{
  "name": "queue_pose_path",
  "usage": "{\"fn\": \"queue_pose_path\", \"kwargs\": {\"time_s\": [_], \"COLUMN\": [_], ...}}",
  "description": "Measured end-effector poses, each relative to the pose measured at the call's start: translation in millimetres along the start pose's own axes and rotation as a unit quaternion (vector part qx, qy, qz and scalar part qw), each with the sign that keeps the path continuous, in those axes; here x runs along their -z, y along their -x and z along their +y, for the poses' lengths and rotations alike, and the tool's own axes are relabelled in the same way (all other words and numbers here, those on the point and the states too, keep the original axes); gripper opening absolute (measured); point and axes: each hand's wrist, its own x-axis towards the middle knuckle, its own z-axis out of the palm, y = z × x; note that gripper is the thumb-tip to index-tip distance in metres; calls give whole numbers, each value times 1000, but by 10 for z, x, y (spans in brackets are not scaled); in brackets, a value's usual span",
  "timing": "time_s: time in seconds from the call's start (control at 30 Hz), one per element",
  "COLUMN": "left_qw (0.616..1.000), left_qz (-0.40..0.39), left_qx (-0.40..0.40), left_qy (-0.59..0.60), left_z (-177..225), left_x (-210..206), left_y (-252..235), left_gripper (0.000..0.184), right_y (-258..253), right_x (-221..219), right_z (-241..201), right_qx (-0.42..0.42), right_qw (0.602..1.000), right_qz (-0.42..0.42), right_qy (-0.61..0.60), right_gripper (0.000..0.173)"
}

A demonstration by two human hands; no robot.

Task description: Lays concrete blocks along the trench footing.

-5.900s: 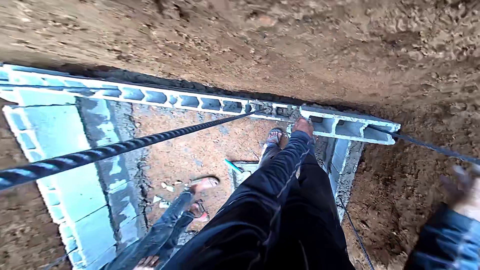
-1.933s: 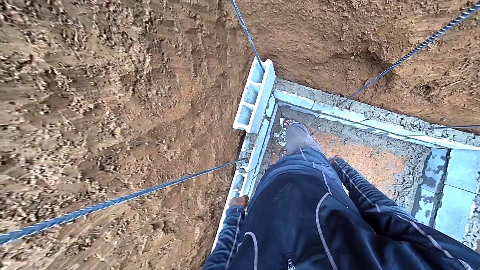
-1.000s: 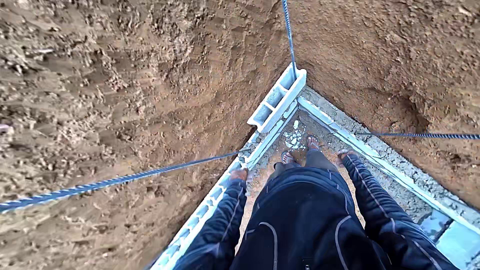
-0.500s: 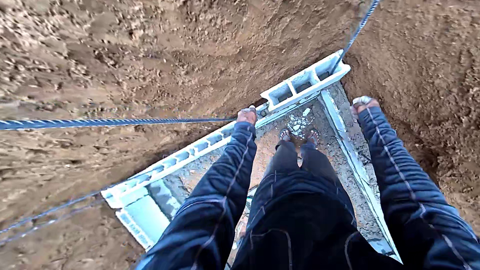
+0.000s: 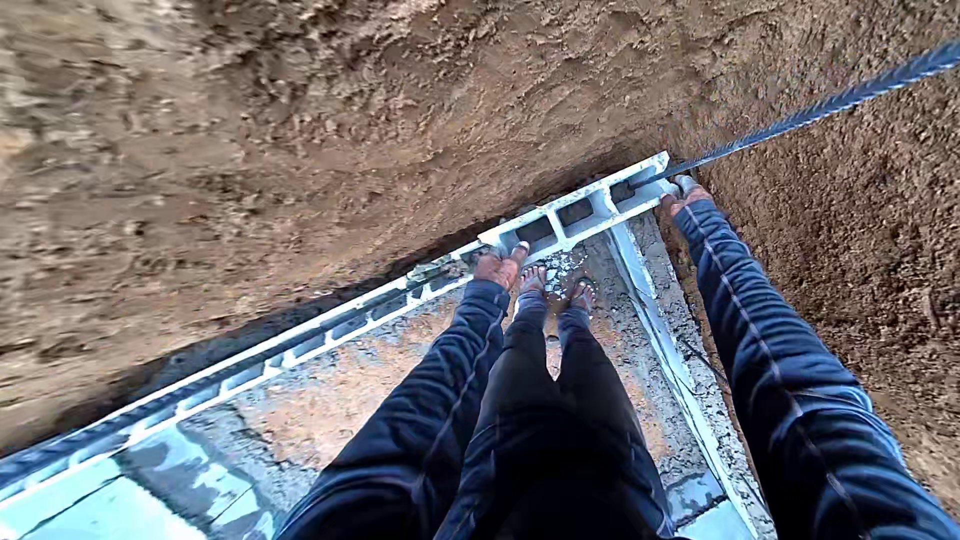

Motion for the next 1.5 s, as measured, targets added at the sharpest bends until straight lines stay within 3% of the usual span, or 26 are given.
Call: {"fn": "queue_pose_path", "kwargs": {"time_s": [0.13, 0.33, 0.5, 0.67, 0.9, 1.0, 1.2, 1.5], "left_qw": [999, 996, 998, 999, 998, 998, 997, 996], "left_qz": [28, 57, 58, 43, 28, 33, 59, 60], "left_qx": [36, 59, 16, 28, 63, 62, 37, 71], "left_qy": [21, 32, 25, 8, -2, 5, 31, 14], "left_z": [29, -30, -100, -63, 118, 63, -35, 7], "left_x": [-77, -217, -261, -263, -211, -224, -310, -308], "left_y": [-161, -404, -403, -376, -297, -351, -396, -380], "left_gripper": [68, 59, 37, 34, 34, 36, 32, 34], "right_y": [-92, -139, -130, -73, -275, -136, -218, -403], "right_x": [-57, -61, -57, 7, -129, -52, -136, -208], "right_z": [-198, -528, -570, -725, -506, -676, -504, -428], "right_qx": [-29, -66, -49, -66, -72, -78, -77, -83], "right_qw": [999, 979, 983, 982, 993, 991, 991, 987], "right_qz": [-23, -80, -74, -79, -26, -42, -32, -30], "right_qy": [5, 173, 163, 161, 93, 101, 100, 131], "right_gripper": [47, 55, 48, 40, 37, 37, 37, 39]}}
